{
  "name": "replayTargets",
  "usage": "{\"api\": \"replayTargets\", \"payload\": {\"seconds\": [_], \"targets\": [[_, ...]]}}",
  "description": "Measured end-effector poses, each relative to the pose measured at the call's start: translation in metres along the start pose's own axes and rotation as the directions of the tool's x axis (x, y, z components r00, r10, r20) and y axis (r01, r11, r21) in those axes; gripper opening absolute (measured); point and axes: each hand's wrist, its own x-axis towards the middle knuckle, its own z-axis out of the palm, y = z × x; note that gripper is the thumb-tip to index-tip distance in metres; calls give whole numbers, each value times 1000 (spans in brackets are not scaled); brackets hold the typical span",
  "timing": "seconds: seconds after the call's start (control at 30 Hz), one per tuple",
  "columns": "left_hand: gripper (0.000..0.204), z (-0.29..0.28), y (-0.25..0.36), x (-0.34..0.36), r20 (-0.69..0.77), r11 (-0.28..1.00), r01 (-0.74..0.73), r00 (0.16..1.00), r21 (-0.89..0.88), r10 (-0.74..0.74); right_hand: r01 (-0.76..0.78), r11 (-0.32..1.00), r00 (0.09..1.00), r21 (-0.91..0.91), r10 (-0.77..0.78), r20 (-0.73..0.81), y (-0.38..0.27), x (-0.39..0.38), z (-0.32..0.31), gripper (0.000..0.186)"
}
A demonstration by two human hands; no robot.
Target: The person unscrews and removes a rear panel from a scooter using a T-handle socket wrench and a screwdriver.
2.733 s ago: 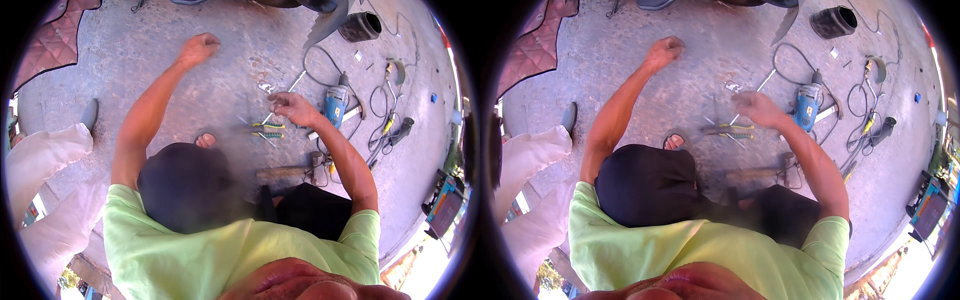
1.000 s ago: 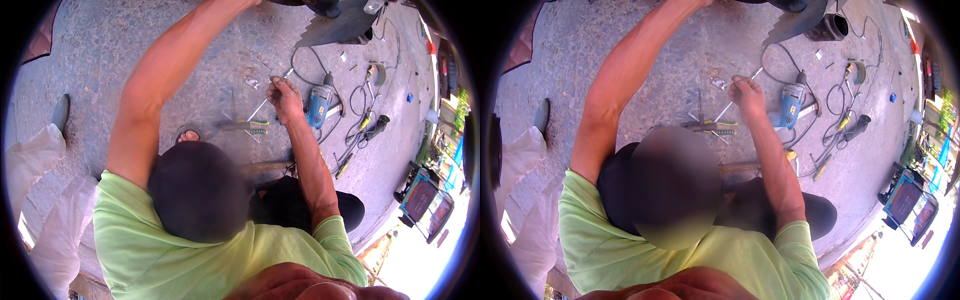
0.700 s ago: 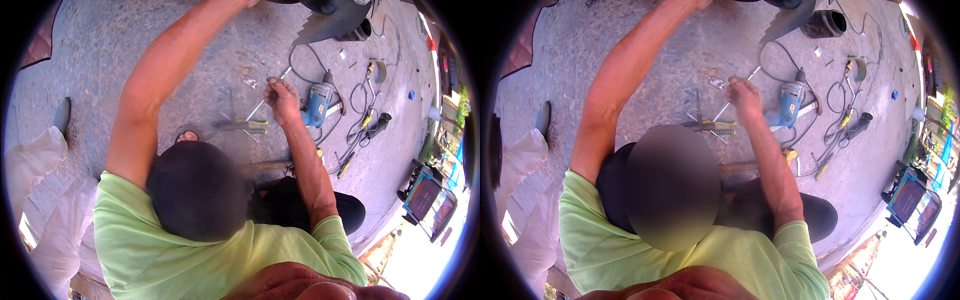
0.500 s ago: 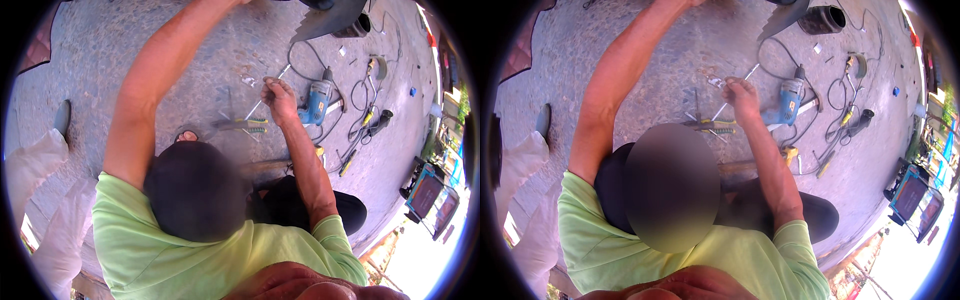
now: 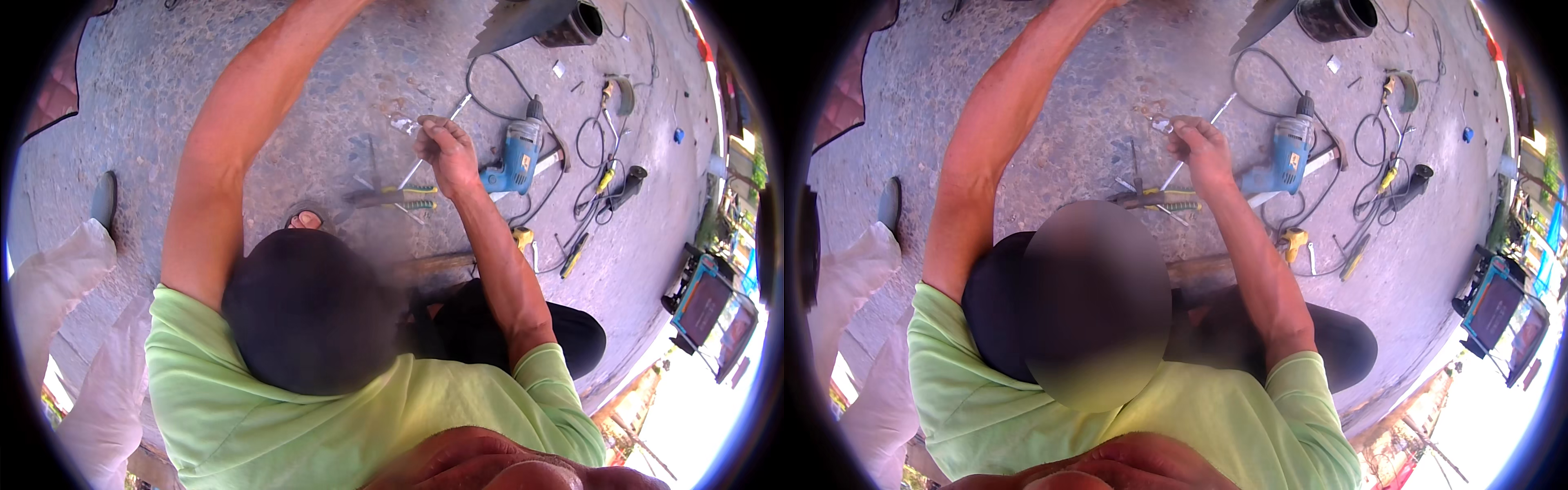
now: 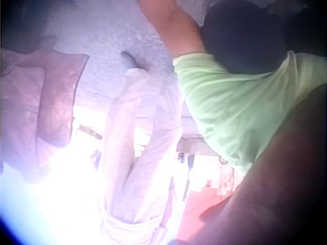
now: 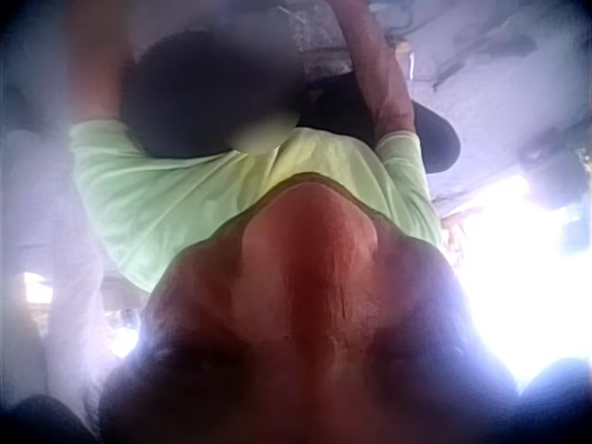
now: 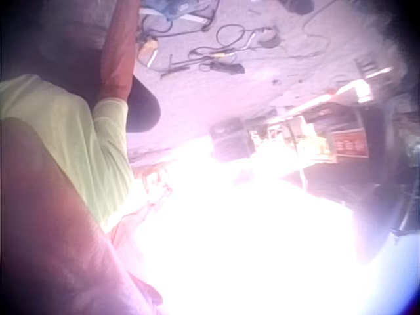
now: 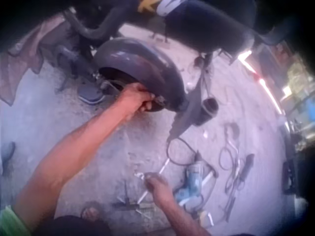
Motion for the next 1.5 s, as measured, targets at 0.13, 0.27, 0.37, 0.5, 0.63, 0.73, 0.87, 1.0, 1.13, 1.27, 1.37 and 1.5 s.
{"api": "replayTargets", "payload": {"seconds": [0.13, 0.27, 0.37, 0.5, 0.63, 0.73, 0.87, 1.0, 1.13, 1.27, 1.37, 1.5], "targets": [[6, 7, 1, -3, -48, 999, -28, 998, 27, 30, 11, 1000, 1000, 15, -11, 3, -1, -1, 0, 21], [6, 4, -7, 0, -51, 998, -66, 997, -20, 65, 30, 999, 999, 34, -31, 42, 0, -2, 2, 20], [7, -7, -6, 8, -22, 998, -3, 1000, 67, 4, 40, 998, 998, 39, -42, 56, 2, -5, 1, 19], [9, -7, -8, 13, 74, 1000, 1, 997, -11, 0, 48, 998, 997, 28, -49, 57, 1, -2, 1, 18], [11, -5, -10, 11, 21, 997, -22, 1000, 76, 20, 43, 999, 998, 9, -43, 52, 3, -4, 0, 17], [11, -7, -11, 11, -6, 999, -27, 1000, 19, 27, 57, 998, 997, 5, -57, 46, 2, -4, 2, 18], [10, -5, -7, 7, 29, 993, -50, 998, -105, 53, 56, 998, 998, 25, -57, 21, 3, -3, 0, 19], [9, -1, -6, 4, -4, 997, -62, 998, 42, 62, 24, 999, 1000, 42, -25, 13, -1, -2, -2, 21], [8, 6, -12, 4, -35, 995, -64, 997, -73, 62, 48, 995, 997, 86, -53, 61, -14, 8, -2, 24], [7, 10, -16, 1, -74, 976, -91, 994, -199, 78, 61, 996, 996, 71, -65, 55, -36, 17, 7, 25], [10, 9, -19, 2, -127, 964, -89, 990, -249, 58, 79, 995, 994, 64, -83, 70, -51, 27, 17, 27], [13, 7, -19, -11, -230, 876, -137, 973, -463, 30, 71, 994, 993, 88, -79, 93, -66, 46, 23, 30]]}}
